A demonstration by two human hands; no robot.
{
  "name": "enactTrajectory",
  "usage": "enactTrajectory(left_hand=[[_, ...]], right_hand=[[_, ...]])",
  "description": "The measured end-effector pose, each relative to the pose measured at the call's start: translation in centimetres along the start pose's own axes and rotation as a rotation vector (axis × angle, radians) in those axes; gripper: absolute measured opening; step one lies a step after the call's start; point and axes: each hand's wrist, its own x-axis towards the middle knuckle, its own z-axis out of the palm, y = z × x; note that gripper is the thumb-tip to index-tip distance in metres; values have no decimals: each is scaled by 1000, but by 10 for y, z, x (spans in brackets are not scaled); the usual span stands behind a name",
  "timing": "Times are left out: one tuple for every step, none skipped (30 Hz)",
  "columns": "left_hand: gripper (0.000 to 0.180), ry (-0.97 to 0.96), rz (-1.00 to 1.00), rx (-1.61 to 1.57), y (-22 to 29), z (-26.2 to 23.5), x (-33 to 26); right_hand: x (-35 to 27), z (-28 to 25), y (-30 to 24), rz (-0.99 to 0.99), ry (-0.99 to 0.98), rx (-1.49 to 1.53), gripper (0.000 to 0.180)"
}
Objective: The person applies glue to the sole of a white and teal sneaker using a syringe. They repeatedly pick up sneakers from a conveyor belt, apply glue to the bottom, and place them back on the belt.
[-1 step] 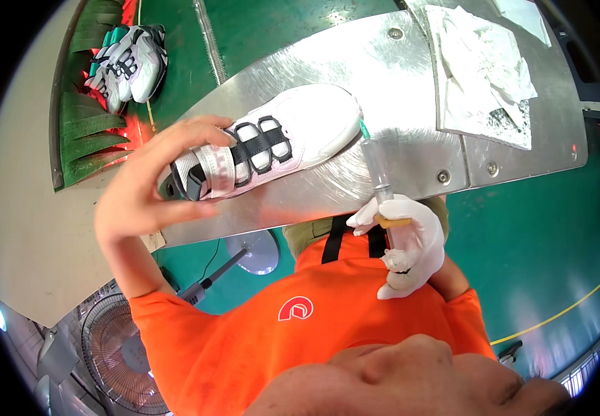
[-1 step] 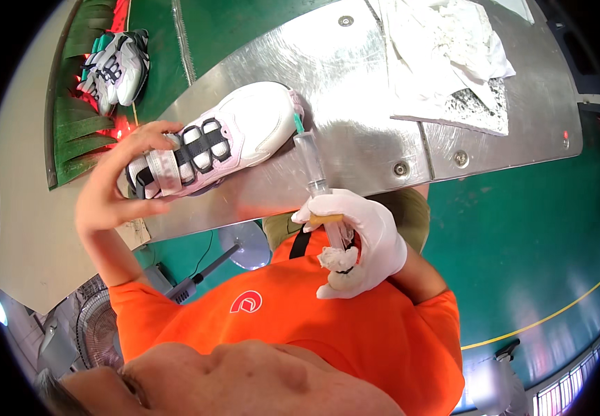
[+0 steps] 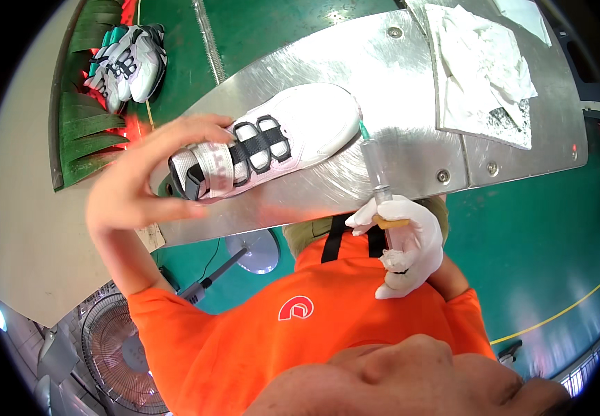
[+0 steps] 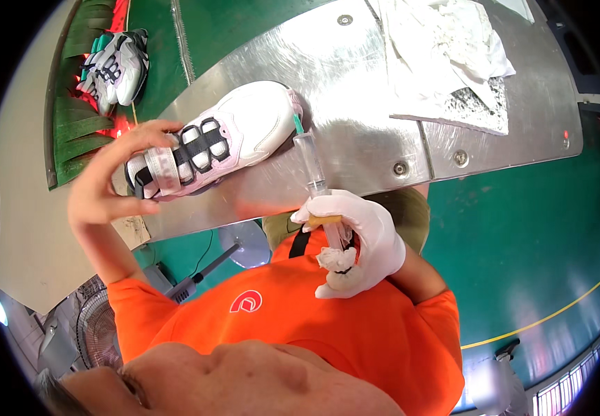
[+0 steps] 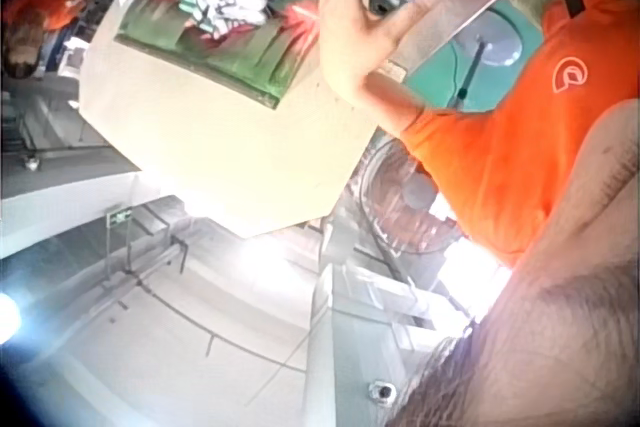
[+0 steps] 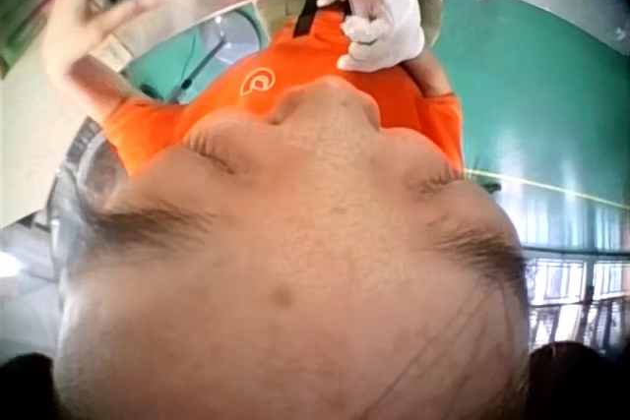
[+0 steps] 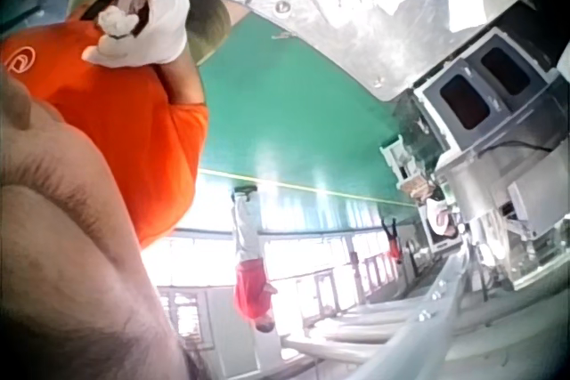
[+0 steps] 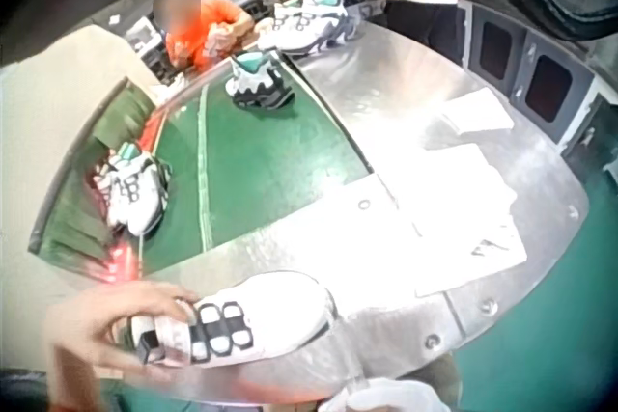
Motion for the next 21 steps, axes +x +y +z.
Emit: enactTrajectory(left_hand=[[74,-29,20,-39,-2,-10,3],[76,-65,56,-73,-8,-20,11],[79,-96,87,-108,-11,-29,19],[84,-104,58,-88,-10,-36,29],[82,-86,45,-46,-5,-35,49],[79,-111,16,-37,-1,-32,68],[76,-132,-19,-26,3,-27,84],[71,-192,12,3,-2,-22,110],[66,-234,16,31,-4,-12,124],[59,-268,9,76,-5,-1,135],[52,-302,6,123,-6,7,143],[49,-306,-14,115,-7,12,145],[45,-309,-36,106,-8,15,145],[41,-315,-47,102,-6,14,144],[40,-263,-20,100,-2,11,137],[38,-210,7,97,2,7,126],[37,-155,36,96,6,4,113],[37,-81,115,6,6,-1,97],[38,-8,133,-88,9,-6,80],[40,71,153,-120,10,-11,63],[41,153,166,-163,6,-13,46]], right_hand=[[-2,2,1,-4,6,0,62],[-3,3,3,-14,24,-13,62],[-4,4,4,-16,29,6,62],[-6,5,6,-17,34,26,62],[-7,4,9,-13,39,67,62],[-6,3,10,-8,23,86,64],[-6,2,9,-2,3,107,65],[-6,-3,10,-3,-5,85,67],[-6,-3,8,-4,-20,105,70],[-5,-3,6,-7,-33,123,73],[-4,-2,3,-17,-26,161,77],[-2,0,-1,-19,-31,195,80],[-1,2,-5,-19,-35,231,84],[0,3,-13,-20,-37,255,87],[1,3,-20,-19,-40,280,90],[6,3,-25,-36,-88,306,94],[15,3,-35,-48,-160,292,95],[27,5,-47,-55,-234,282,96],[35,9,-56,-61,-309,272,97],[40,19,-61,-64,-279,292,100],[51,27,-62,-81,-323,268,100]])
